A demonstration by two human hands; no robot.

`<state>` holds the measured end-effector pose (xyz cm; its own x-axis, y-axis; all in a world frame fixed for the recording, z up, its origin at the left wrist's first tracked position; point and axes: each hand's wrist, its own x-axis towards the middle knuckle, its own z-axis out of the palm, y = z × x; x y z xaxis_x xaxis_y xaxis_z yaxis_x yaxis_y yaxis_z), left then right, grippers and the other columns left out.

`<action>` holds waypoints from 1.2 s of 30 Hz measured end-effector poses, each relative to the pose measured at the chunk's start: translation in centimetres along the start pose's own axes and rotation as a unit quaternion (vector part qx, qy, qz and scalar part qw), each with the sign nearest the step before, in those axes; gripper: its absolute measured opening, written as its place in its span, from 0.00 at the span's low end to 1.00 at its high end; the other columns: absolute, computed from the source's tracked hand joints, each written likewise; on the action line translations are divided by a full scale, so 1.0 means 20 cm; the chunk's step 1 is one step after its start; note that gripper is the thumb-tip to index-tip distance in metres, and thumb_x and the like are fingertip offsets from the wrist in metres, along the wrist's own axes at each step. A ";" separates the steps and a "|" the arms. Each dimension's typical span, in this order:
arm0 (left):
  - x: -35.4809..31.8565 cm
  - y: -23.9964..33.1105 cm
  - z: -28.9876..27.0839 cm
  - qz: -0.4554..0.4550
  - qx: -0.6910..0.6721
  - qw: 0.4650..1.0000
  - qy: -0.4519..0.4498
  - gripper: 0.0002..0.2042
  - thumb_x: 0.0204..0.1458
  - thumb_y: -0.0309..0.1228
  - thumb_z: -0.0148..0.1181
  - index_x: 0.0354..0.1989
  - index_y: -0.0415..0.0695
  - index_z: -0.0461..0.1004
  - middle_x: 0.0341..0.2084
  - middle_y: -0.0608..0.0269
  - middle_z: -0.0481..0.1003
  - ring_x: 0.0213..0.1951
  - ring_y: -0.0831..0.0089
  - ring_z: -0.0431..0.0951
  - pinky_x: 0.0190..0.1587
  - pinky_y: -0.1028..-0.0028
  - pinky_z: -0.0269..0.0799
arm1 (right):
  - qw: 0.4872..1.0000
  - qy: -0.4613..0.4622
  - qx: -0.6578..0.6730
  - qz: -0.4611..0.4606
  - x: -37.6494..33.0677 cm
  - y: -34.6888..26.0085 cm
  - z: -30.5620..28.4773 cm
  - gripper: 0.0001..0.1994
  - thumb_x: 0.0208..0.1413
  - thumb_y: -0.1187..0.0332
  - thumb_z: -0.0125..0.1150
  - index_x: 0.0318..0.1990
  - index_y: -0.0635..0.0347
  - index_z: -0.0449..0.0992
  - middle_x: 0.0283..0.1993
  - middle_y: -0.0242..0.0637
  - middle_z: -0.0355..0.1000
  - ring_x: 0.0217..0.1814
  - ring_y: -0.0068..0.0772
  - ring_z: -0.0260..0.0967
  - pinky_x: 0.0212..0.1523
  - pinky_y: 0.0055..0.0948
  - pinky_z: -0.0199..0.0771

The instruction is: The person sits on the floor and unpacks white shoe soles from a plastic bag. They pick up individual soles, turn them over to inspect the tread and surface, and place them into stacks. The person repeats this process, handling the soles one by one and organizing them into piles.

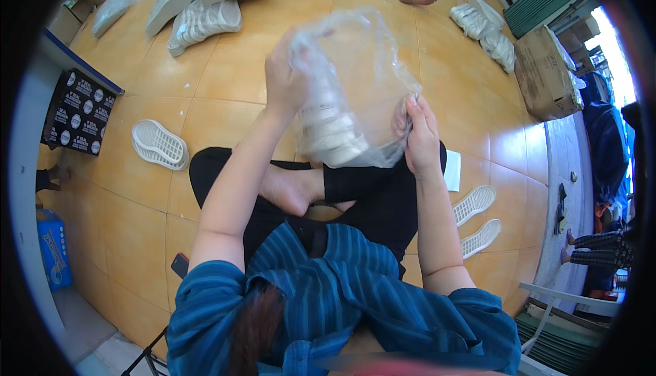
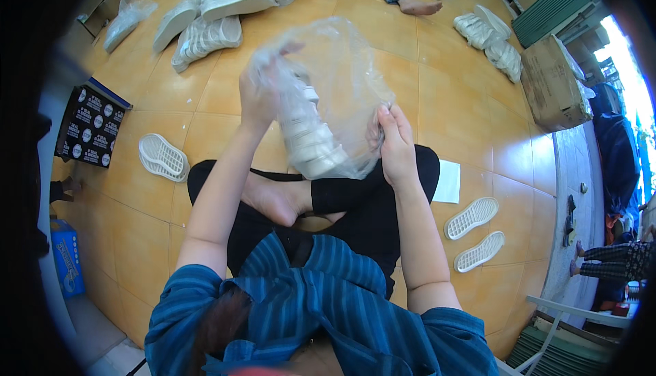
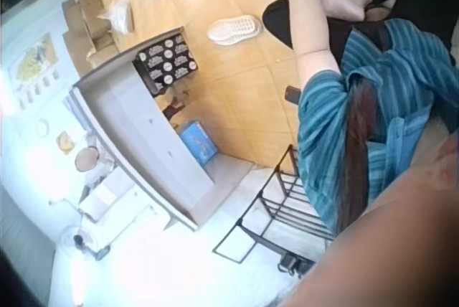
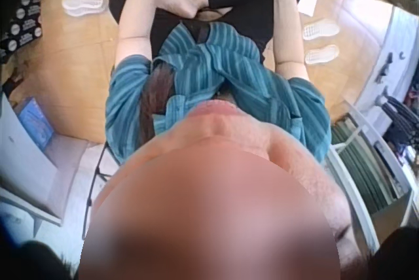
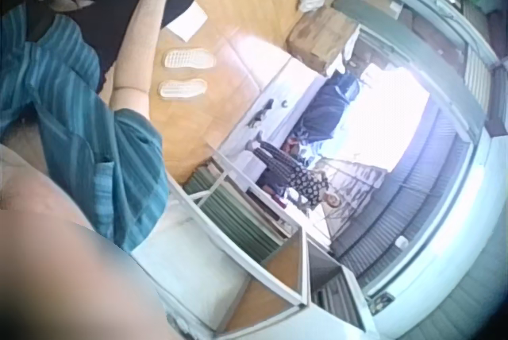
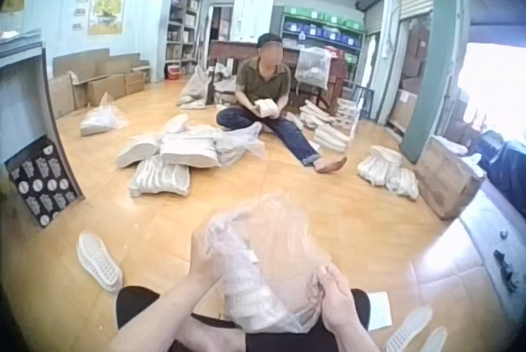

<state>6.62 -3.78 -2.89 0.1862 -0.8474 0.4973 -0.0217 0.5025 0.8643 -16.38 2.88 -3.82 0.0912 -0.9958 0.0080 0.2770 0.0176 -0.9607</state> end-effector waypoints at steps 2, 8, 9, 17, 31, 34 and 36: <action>-0.02 0.03 0.08 -0.047 -0.112 0.993 -0.003 0.14 0.64 0.34 0.43 0.43 0.39 0.74 0.31 0.60 0.78 0.35 0.70 0.78 0.50 0.64 0.72 | 1.000 -0.004 -0.018 -0.001 -0.06 -0.06 0.04 0.13 0.70 0.61 0.42 0.31 0.52 0.63 0.23 0.23 0.56 0.22 0.14 0.52 0.20 0.15 0.49; -0.08 -0.01 0.09 -0.271 -0.406 0.867 0.101 0.16 0.66 0.41 0.41 0.43 0.40 0.69 0.17 0.67 0.60 0.24 0.72 0.64 0.43 0.66 0.70 | 0.984 0.066 -0.058 -0.152 -0.08 -0.05 0.02 0.11 0.70 0.63 0.45 0.37 0.58 0.69 0.30 0.28 0.64 0.36 0.20 0.64 0.41 0.22 0.65; -0.08 -0.03 0.09 -0.264 -0.453 0.847 0.089 0.16 0.65 0.42 0.43 0.43 0.41 0.68 0.17 0.68 0.57 0.23 0.71 0.61 0.42 0.66 0.69 | 0.977 0.062 -0.085 -0.184 -0.06 -0.05 -0.02 0.12 0.70 0.62 0.44 0.41 0.59 0.70 0.37 0.32 0.67 0.45 0.24 0.64 0.51 0.26 0.63; -0.12 -0.16 0.01 -0.243 -0.589 0.759 0.133 0.37 0.54 0.63 0.41 0.50 0.35 0.65 0.28 0.62 0.64 0.27 0.69 0.63 0.38 0.66 0.67 | 0.894 0.012 0.447 -0.025 0.04 0.10 -0.16 0.24 0.70 0.48 0.39 0.23 0.51 0.60 0.27 0.30 0.63 0.44 0.34 0.64 0.54 0.32 0.63; -0.18 -0.09 0.09 -0.305 -0.415 0.853 0.087 0.17 0.67 0.46 0.43 0.45 0.44 0.70 0.36 0.62 0.75 0.38 0.73 0.75 0.50 0.65 0.73 | 0.881 0.039 0.471 0.027 -0.06 0.07 -0.19 0.17 0.70 0.56 0.41 0.29 0.51 0.62 0.23 0.24 0.53 0.18 0.16 0.46 0.18 0.19 0.45; -0.18 -0.15 0.04 -0.217 -0.644 0.727 -0.101 0.16 0.68 0.44 0.42 0.42 0.44 0.70 0.29 0.64 0.71 0.28 0.80 0.71 0.46 0.68 0.73 | 0.932 0.017 0.362 0.011 -0.13 0.02 -0.15 0.13 0.71 0.59 0.42 0.32 0.50 0.64 0.22 0.25 0.52 0.18 0.16 0.44 0.18 0.18 0.45; -0.18 -0.17 0.00 -0.170 -0.693 0.664 -0.225 0.15 0.68 0.43 0.43 0.42 0.44 0.69 0.26 0.68 0.67 0.23 0.84 0.66 0.44 0.70 0.73 | 0.972 0.025 0.234 -0.007 -0.17 -0.02 -0.12 0.13 0.71 0.59 0.43 0.32 0.50 0.63 0.21 0.24 0.51 0.18 0.15 0.43 0.18 0.17 0.45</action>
<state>5.98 -2.37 -7.64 -0.3703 -0.7617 0.5317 0.9285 -0.3195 0.1890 -19.15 6.01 -4.20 0.0412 -0.9991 -0.0041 0.6837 0.0312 -0.7291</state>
